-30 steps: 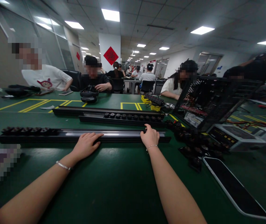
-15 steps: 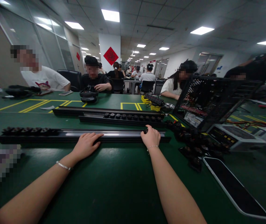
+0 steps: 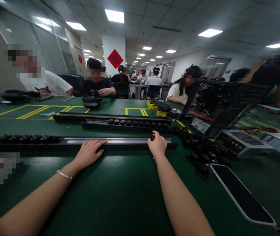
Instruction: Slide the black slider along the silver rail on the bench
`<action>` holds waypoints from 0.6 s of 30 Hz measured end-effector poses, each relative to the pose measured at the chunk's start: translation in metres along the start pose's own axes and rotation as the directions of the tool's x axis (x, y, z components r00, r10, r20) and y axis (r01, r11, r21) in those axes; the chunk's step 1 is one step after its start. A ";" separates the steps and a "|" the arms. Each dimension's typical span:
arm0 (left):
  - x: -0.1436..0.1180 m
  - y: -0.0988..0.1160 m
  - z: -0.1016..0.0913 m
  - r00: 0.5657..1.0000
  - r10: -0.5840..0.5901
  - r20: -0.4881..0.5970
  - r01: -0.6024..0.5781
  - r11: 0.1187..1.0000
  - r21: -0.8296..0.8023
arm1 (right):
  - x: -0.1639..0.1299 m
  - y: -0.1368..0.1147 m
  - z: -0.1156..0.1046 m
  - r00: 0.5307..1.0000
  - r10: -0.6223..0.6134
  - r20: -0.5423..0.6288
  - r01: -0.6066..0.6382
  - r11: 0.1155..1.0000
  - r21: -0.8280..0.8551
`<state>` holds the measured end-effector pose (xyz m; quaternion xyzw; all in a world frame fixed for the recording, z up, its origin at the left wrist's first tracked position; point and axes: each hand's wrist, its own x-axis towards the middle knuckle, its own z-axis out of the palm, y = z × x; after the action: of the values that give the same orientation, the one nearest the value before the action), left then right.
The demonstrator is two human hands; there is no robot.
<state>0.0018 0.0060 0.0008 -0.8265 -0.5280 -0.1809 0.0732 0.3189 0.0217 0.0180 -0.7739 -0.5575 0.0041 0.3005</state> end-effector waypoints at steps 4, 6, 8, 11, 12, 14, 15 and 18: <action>0.000 0.000 -0.001 1.000 0.002 0.001 -0.002 1.000 0.000 | -0.001 0.001 0.001 1.000 -0.004 0.013 0.004 1.000 0.017; 0.000 0.000 -0.001 1.000 0.007 -0.001 -0.007 1.000 0.004 | -0.002 0.002 0.003 1.000 -0.012 -0.010 0.012 1.000 -0.007; 0.000 0.001 -0.001 1.000 0.006 0.002 -0.006 1.000 0.008 | -0.004 0.004 0.005 0.998 -0.011 -0.061 0.008 0.999 -0.041; 0.000 0.002 -0.001 1.000 -0.006 0.010 0.006 1.000 0.012 | -0.006 0.006 0.008 0.993 -0.003 -0.121 -0.003 0.999 -0.046; 0.000 0.002 -0.001 1.000 -0.007 0.011 0.007 1.000 0.012 | -0.006 0.007 0.008 0.992 -0.001 -0.125 -0.004 0.999 -0.037; 0.000 0.002 -0.002 1.000 -0.005 0.012 0.005 1.000 0.011 | -0.005 0.008 0.008 0.993 0.010 -0.121 -0.012 1.000 -0.018; 0.000 0.003 -0.002 1.000 -0.004 0.011 0.004 1.000 0.010 | -0.004 0.008 0.007 0.993 0.019 -0.117 -0.020 1.000 -0.013; 0.000 0.002 -0.002 1.000 -0.006 0.006 0.006 1.000 0.002 | -0.003 0.009 0.006 0.994 0.035 -0.099 -0.036 0.999 -0.004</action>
<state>0.0037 0.0047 0.0026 -0.8253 -0.5311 -0.1779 0.0720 0.3235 0.0203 0.0083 -0.7837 -0.5282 -0.0306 0.3254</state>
